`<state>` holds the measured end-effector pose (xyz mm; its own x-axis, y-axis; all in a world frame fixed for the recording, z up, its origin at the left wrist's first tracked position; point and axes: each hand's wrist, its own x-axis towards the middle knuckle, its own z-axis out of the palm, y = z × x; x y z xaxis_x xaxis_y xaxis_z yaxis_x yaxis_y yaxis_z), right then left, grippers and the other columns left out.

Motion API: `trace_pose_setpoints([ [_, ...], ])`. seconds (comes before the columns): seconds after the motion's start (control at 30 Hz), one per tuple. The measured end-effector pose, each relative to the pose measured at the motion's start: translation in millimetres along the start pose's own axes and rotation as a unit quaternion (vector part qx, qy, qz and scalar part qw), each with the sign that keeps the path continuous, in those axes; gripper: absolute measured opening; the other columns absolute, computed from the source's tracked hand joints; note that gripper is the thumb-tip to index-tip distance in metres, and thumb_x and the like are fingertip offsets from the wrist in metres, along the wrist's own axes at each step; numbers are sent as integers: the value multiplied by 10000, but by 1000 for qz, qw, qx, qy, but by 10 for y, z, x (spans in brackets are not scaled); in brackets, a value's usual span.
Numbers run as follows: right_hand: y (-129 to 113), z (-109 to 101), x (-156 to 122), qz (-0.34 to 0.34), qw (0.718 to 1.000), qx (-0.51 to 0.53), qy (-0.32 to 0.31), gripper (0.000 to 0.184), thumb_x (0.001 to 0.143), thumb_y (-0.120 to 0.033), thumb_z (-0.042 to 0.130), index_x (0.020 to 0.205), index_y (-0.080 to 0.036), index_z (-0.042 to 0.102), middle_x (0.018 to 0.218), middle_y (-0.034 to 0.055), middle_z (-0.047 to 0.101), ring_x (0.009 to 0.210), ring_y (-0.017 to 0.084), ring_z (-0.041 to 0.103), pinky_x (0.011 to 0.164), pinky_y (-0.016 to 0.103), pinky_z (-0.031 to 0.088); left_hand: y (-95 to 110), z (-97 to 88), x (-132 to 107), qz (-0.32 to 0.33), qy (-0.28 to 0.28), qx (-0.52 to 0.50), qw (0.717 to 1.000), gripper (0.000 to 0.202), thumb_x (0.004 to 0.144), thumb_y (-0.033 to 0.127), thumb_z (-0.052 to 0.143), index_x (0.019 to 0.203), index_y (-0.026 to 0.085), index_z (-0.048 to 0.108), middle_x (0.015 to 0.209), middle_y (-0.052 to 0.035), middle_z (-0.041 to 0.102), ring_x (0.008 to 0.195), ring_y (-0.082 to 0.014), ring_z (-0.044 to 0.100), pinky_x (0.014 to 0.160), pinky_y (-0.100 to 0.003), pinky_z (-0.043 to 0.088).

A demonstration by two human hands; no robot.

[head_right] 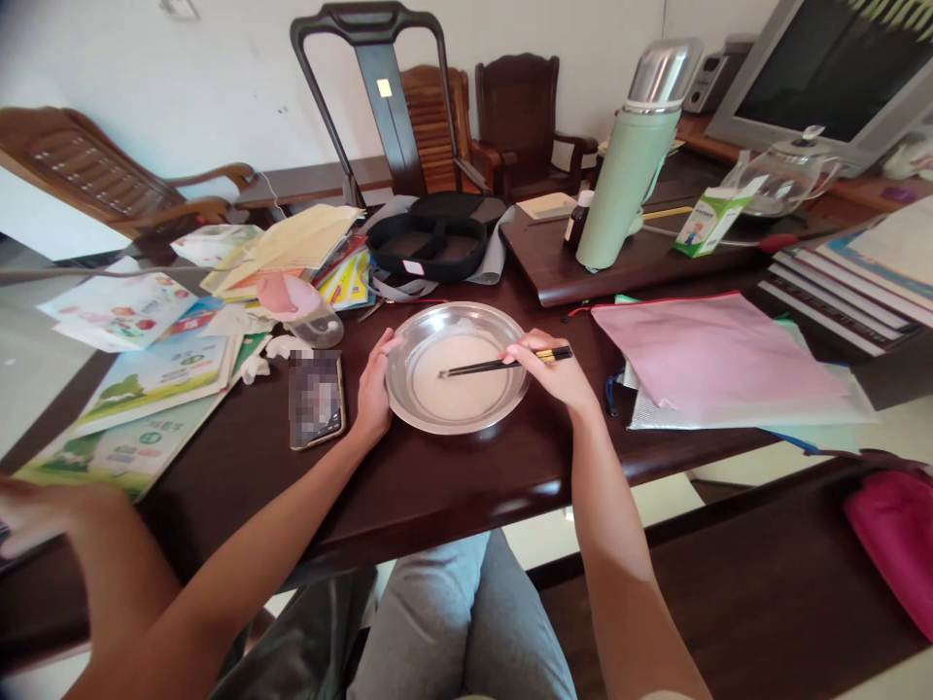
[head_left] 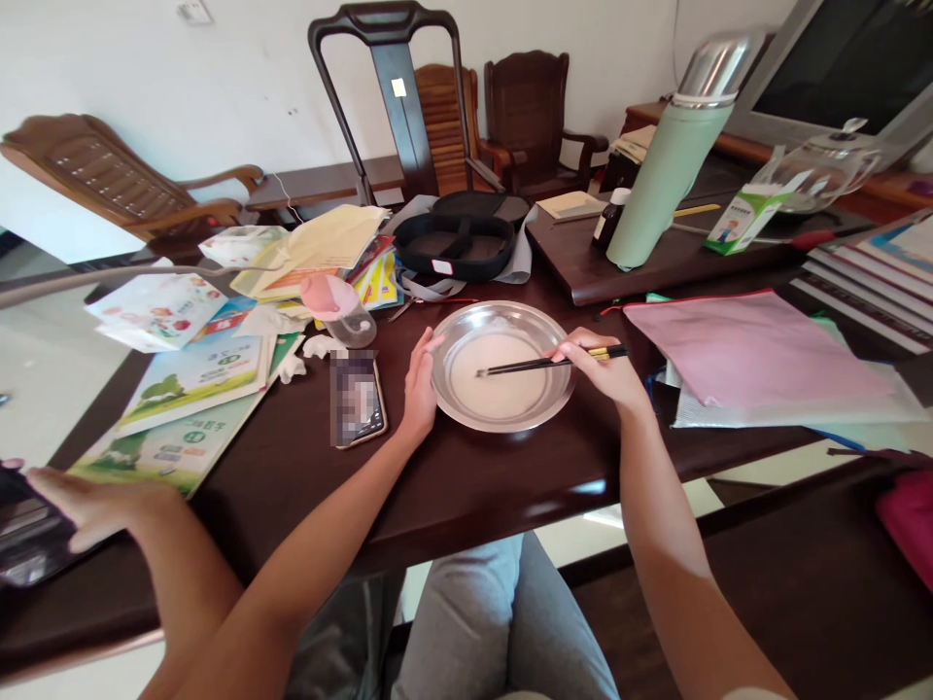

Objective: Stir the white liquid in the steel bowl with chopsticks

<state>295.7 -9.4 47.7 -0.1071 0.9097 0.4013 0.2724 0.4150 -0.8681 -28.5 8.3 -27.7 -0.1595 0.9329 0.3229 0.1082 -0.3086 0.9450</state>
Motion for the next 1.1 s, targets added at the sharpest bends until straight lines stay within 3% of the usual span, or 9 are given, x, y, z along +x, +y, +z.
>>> trace_pose_setpoints([
  [0.1,47,-30,15,-5,998,-25,54,634,930,-913,723,752,-315,840,857,53,891,880,304,812,951,492,627,0,6,-1,-6,0,-1,1000,682,1041,867,595,1335,307,850,1784,-91,599,1697,-367,514,1437,-544,365],
  [0.23,78,-143,-11,15,991,12,135,691,937,-925,697,627,-309,741,673,42,798,750,303,801,911,503,647,0,18,-6,-14,4,0,1000,667,1048,853,596,1336,307,848,1794,-86,591,1703,-365,505,1437,-540,363],
  [0.3,57,-141,-24,20,993,28,111,695,931,-923,708,603,-310,730,651,44,786,722,304,804,878,498,653,1,18,-9,-13,4,1,1000,654,1052,847,597,1333,314,850,1788,-78,598,1705,-360,503,1440,-534,359],
  [0.43,14,-35,-8,6,1000,6,5,631,908,-905,758,721,-308,840,813,56,882,832,309,838,882,475,640,1,12,-8,-1,2,5,1000,662,1055,852,585,1335,314,849,1777,-84,608,1699,-356,513,1440,-535,361],
  [0.5,24,-19,7,-1,1000,-8,9,630,903,-917,752,767,-312,866,852,54,897,864,309,838,899,476,630,2,12,-6,3,3,2,1000,674,1044,864,593,1330,311,852,1770,-89,614,1690,-358,524,1437,-539,366],
  [0.67,71,-140,-12,10,993,11,118,681,953,-906,703,638,-308,785,698,39,819,768,299,814,962,506,624,10,21,-3,-11,8,-5,1000,642,1038,848,616,1304,317,860,1778,-80,610,1694,-361,520,1438,-536,360],
  [0.77,46,-131,-32,11,997,36,72,669,963,-875,726,621,-303,786,678,46,801,730,298,809,920,497,632,15,16,-3,-13,6,-2,1000,636,1048,839,607,1313,318,856,1779,-75,609,1701,-361,511,1445,-539,347],
  [0.9,14,-27,-10,0,1000,18,-10,602,940,-865,762,737,-306,853,815,68,865,860,311,831,899,473,639,12,10,-4,-2,2,-2,1000,680,1027,872,616,1322,309,857,1770,-87,616,1694,-365,517,1444,-536,353],
  [1.1,70,-128,-1,3,991,5,134,689,940,-904,715,617,-296,741,678,40,787,762,283,787,865,463,628,-16,19,0,-8,7,-5,1000,682,1027,869,625,1330,303,855,1776,-88,610,1696,-362,515,1438,-529,362],
])
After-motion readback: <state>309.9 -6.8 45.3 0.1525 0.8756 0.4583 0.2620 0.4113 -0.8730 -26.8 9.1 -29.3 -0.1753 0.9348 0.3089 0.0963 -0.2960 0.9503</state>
